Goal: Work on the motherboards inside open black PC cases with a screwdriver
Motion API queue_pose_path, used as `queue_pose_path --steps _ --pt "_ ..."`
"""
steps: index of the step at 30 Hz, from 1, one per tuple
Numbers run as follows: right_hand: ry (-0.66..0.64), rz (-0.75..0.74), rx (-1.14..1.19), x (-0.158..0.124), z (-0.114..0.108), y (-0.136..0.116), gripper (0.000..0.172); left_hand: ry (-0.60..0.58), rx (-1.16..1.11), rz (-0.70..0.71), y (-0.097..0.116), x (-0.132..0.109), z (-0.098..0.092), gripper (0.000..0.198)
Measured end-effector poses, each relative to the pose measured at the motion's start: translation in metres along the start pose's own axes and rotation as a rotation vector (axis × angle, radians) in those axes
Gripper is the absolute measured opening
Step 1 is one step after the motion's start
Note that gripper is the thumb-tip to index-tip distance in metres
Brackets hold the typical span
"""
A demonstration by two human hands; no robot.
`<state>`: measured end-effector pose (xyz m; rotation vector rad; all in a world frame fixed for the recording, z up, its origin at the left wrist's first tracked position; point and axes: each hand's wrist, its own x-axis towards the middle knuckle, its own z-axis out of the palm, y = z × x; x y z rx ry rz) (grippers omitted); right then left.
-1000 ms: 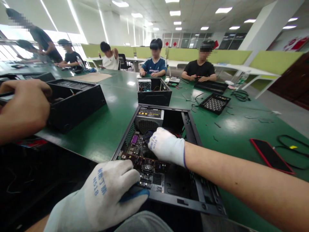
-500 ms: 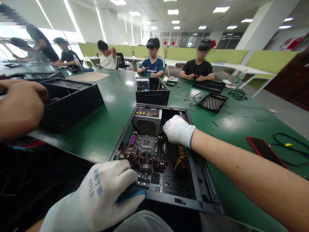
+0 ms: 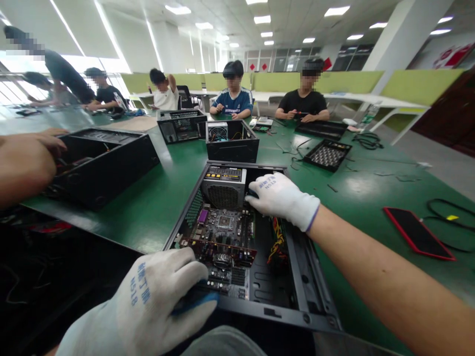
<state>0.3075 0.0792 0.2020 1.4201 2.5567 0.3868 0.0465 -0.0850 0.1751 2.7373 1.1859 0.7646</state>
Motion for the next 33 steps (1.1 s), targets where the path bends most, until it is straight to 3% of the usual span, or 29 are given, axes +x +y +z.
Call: queue_pose_path --steps 6,11,17,22,27,33 --pt "0.245 0.016 0.415 -0.029 0.011 0.008 0.047 -0.114 -0.048 -0.098 0.002 0.011 -0.014 0.007" --pt "0.286 0.026 0.585 -0.031 0.013 0.008 0.043 -0.204 0.124 -0.048 -0.015 0.052 -0.012 0.022" --pt "0.31 0.005 0.581 -0.033 0.013 0.008 0.041 -0.644 0.252 -0.133 -0.043 0.128 0.026 0.034" --pt "0.346 -0.017 0.581 -0.036 0.017 0.009 0.041 -0.876 0.317 -0.123 -0.058 0.161 0.066 0.044" --pt "0.379 -0.051 0.503 -0.036 0.025 0.009 0.043 -0.986 0.351 -0.108 -0.073 0.167 0.096 0.053" --pt "0.389 -0.08 0.472 -0.038 0.025 0.008 0.041 -0.957 0.359 -0.113 -0.083 0.163 0.105 0.061"
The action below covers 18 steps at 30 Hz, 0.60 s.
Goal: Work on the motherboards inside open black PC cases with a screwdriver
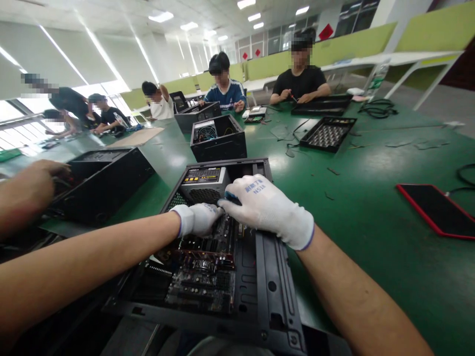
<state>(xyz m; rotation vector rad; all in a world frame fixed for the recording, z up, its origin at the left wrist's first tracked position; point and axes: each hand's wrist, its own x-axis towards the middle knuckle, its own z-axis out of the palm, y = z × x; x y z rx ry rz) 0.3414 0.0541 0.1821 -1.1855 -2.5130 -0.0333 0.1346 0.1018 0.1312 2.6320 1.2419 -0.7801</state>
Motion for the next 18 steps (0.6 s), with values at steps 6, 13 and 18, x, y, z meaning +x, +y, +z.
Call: queue_pose_path --steps 6,13,18 --pt "-0.026 -0.011 -0.009 0.0007 -0.0017 -0.0005 0.038 0.06 0.008 -0.029 -0.0025 0.0023 0.0005 0.055" --pt "-0.037 -0.031 -0.006 0.0004 0.0009 0.0019 0.036 0.055 0.026 -0.044 -0.0044 0.0038 -0.0006 0.04" --pt "-0.022 -0.029 0.025 0.0004 -0.0007 0.0003 0.033 0.047 0.036 -0.023 -0.0048 0.0045 -0.0008 0.038"
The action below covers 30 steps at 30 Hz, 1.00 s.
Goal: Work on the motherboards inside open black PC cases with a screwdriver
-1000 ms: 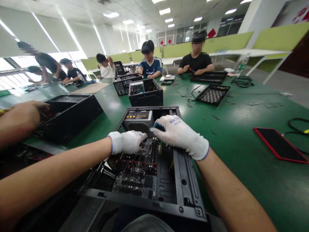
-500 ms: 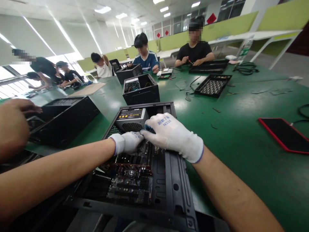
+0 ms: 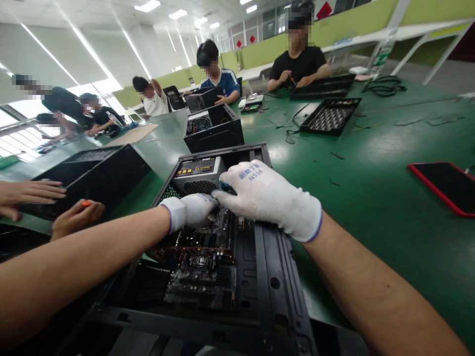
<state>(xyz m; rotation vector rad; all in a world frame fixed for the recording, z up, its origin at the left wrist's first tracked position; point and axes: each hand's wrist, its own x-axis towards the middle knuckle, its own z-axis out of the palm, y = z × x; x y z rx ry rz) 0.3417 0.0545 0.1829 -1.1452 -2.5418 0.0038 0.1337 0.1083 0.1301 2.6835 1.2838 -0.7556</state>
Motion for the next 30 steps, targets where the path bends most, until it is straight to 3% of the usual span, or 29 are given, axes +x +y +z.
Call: queue_pose_path --steps 30 --pt "0.009 0.036 0.046 0.0 -0.002 -0.002 0.036 -0.039 0.011 -0.038 -0.008 -0.006 -0.013 0.038"
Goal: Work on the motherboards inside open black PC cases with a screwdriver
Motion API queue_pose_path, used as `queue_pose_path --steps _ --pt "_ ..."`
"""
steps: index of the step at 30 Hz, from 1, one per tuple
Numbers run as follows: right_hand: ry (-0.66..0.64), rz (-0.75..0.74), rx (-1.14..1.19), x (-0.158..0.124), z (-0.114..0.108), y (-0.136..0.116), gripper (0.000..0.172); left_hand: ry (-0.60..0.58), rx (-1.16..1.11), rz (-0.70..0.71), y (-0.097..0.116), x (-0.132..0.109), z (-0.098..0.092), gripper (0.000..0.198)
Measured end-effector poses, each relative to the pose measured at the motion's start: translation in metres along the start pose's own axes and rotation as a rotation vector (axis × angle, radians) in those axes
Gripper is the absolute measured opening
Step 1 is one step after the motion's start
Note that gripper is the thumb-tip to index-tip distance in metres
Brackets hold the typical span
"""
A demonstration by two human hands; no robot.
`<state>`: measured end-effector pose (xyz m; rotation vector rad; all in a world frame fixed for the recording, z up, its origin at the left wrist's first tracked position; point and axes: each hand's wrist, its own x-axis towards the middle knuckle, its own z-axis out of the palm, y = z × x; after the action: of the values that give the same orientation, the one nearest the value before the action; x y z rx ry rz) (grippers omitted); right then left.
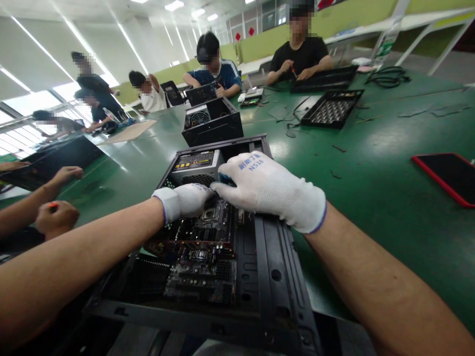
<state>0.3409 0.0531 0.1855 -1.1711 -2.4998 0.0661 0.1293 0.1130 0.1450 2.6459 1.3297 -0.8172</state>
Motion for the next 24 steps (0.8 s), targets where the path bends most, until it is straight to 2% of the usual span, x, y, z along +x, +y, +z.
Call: queue_pose_path --steps 11,24 --pt "0.028 -0.019 -0.005 0.001 0.003 0.002 0.034 -0.007 0.016 -0.027 0.002 -0.001 -0.001 0.036" --pt "0.005 -0.014 -0.045 0.0 0.002 0.001 0.035 -0.011 0.023 0.004 0.011 0.003 0.005 0.051"
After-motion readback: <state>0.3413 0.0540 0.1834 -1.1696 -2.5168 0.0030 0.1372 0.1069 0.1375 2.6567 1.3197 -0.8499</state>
